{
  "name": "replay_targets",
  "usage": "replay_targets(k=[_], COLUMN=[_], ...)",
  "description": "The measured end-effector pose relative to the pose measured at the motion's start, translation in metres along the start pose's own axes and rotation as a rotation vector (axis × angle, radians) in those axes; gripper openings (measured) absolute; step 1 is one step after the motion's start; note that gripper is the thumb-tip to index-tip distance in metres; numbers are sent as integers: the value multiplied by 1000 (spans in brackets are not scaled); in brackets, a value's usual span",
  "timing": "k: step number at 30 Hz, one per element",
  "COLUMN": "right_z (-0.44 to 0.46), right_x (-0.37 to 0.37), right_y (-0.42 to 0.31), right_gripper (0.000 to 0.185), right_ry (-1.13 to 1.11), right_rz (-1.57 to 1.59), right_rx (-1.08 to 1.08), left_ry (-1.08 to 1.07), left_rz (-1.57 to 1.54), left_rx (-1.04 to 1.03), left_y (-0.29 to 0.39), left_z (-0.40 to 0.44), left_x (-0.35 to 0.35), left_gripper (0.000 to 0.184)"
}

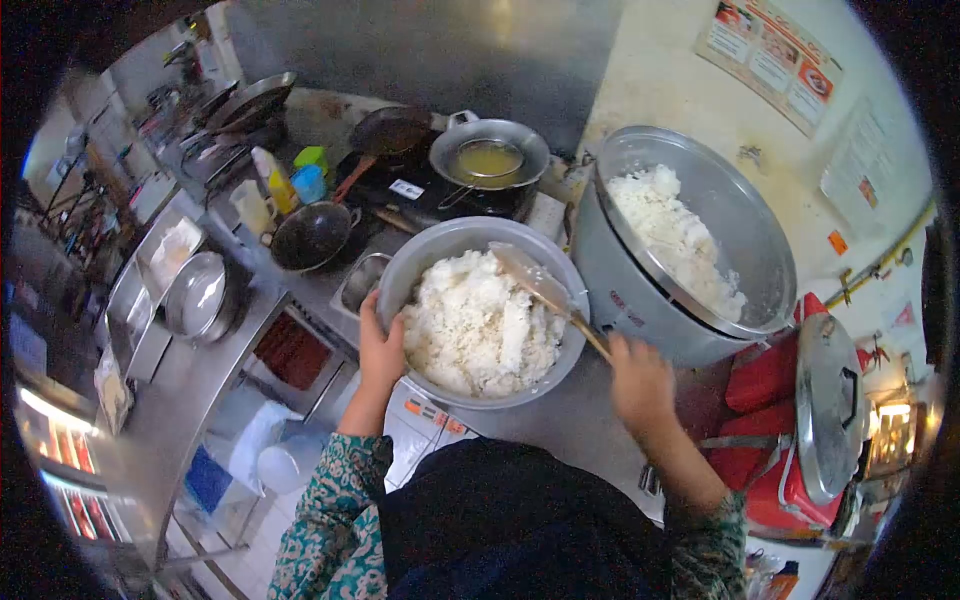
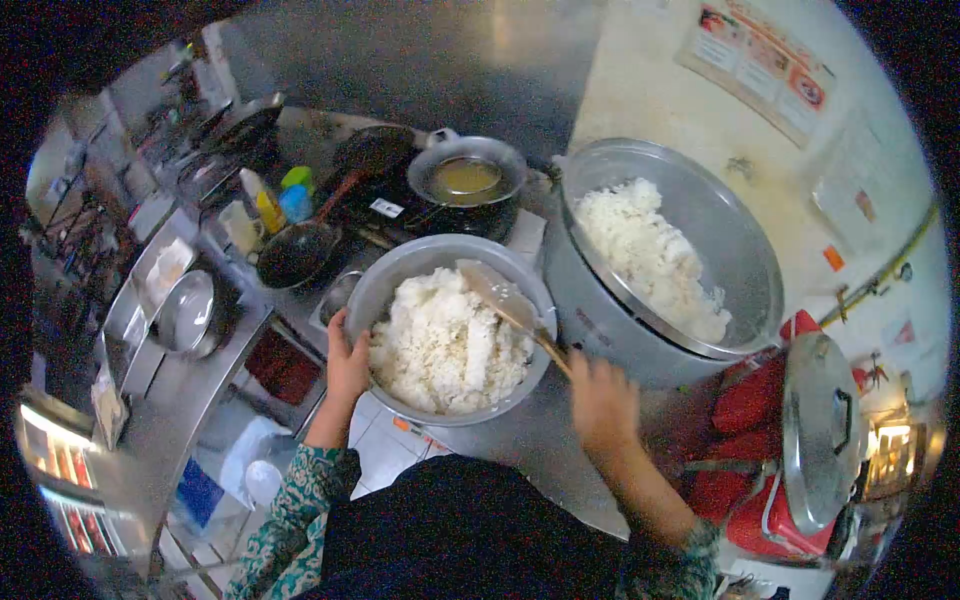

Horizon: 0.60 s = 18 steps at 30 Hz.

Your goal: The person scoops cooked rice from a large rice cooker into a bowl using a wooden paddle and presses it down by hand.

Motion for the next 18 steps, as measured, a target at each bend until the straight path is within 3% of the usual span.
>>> replay_targets(k=[3, 5, 9, 11, 12, 14, 16, 17, 18], right_z=[34, 53, 72, 69, 63, 45, 31, 24, 19], right_x=[-27, -36, -50, -27, -11, 29, 70, 81, 119], right_y=[-31, -43, -30, -13, -5, 13, 47, 73, 87], right_gripper=[33, 33, 34, 31, 31, 29, 29, 28, 26], right_ry=[159, 182, 68, 110, 113, 300, 341, 421, 369], right_rz=[-50, -33, 67, 170, 154, 511, 483, 451, 577], right_rx=[21, -41, -84, 28, 20, -22, -79, -153, -361], left_ry=[-41, -44, -28, -47, -52, -43, -51, -58, -70], left_rz=[-209, -142, -190, -195, -191, -179, -175, -156, -191], left_rx=[-19, -53, -33, -43, -30, -6, -24, -48, -24], left_y=[-11, 7, -3, -15, -8, 10, 7, 0, -12], left_z=[3, -2, 0, 3, 2, -3, -1, 1, 4], left_x=[-6, -2, -5, -8, -6, -2, -2, -3, -4], left_gripper=[54, 54, 52, 52, 53, 53, 54, 54, 54])
Point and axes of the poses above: each hand's wrist, its own z-axis towards the middle knuckle, its own x-axis out of the back of the hand, y = z × x, the point moved 1 cm from there along z, towards the middle knuckle, and after that the axes turned 6 degrees about x, right-handed, at the moved point
